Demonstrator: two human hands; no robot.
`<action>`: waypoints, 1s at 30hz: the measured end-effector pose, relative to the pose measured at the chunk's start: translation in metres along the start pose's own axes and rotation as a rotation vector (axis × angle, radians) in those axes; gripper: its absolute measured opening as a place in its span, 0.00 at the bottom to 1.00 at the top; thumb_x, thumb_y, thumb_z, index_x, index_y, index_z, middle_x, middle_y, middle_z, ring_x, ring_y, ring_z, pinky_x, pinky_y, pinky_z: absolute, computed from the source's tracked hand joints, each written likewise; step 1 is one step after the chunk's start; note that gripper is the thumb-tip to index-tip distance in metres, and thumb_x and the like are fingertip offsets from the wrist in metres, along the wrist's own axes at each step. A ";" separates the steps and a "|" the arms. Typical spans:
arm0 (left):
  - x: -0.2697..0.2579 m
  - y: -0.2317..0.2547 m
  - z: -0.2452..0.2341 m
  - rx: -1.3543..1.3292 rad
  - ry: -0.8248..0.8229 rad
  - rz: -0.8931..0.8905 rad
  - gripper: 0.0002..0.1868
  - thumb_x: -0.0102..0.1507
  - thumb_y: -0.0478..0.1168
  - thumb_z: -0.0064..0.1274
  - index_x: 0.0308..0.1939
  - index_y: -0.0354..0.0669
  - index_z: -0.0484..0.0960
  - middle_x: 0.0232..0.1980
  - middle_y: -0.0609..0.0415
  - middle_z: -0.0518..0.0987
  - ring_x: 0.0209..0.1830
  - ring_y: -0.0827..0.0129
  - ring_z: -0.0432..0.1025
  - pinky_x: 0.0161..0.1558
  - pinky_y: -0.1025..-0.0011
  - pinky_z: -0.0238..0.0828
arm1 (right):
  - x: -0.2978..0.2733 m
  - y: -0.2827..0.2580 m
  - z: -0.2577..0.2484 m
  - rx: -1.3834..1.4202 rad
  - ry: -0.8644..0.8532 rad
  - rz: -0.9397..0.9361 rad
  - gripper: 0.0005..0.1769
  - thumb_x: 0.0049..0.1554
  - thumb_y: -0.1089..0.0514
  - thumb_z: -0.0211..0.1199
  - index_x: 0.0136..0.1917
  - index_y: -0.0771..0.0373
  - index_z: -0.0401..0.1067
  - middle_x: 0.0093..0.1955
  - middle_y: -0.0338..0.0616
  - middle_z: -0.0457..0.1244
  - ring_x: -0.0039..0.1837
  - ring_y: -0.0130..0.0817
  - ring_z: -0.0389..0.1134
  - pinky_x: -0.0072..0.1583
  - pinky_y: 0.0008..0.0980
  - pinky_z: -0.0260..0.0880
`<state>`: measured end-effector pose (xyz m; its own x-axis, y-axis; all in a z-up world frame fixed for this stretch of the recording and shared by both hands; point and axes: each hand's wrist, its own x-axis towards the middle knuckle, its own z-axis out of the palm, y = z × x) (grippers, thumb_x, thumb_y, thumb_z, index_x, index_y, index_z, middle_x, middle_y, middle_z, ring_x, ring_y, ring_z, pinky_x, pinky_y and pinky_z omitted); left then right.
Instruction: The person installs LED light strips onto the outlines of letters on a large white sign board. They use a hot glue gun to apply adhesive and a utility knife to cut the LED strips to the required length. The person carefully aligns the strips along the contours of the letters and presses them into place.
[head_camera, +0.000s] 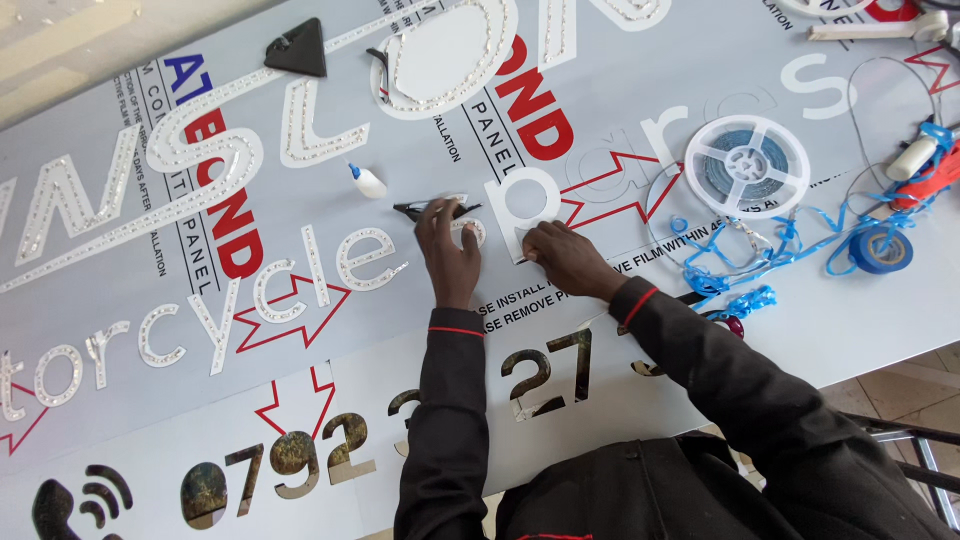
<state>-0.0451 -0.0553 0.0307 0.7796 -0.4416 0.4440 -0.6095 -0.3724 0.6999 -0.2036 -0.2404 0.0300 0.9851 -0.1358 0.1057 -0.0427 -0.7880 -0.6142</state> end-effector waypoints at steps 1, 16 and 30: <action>0.002 -0.007 0.000 -0.004 0.000 0.003 0.24 0.72 0.37 0.54 0.73 0.50 0.79 0.75 0.47 0.72 0.77 0.41 0.67 0.73 0.38 0.70 | -0.003 0.013 -0.005 -0.004 0.003 0.002 0.04 0.73 0.57 0.60 0.57 0.58 0.74 0.49 0.47 0.65 0.56 0.53 0.71 0.49 0.52 0.74; 0.012 0.041 0.077 -0.382 -0.130 0.145 0.10 0.74 0.44 0.64 0.54 0.43 0.87 0.47 0.51 0.80 0.47 0.56 0.83 0.43 0.68 0.86 | -0.085 0.078 -0.083 0.873 0.321 0.188 0.09 0.71 0.66 0.64 0.63 0.72 0.74 0.50 0.58 0.74 0.55 0.43 0.80 0.56 0.45 0.85; 0.007 0.042 0.083 -0.509 0.203 -0.206 0.11 0.81 0.38 0.53 0.60 0.37 0.87 0.46 0.42 0.88 0.45 0.57 0.85 0.54 0.57 0.82 | -0.041 0.014 -0.070 0.637 0.360 0.153 0.10 0.73 0.60 0.66 0.66 0.65 0.78 0.51 0.61 0.74 0.58 0.55 0.80 0.51 0.49 0.84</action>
<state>-0.0775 -0.1416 0.0168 0.9172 -0.2181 0.3335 -0.3358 0.0272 0.9415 -0.2566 -0.2880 0.0722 0.8558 -0.4902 0.1654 0.0380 -0.2595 -0.9650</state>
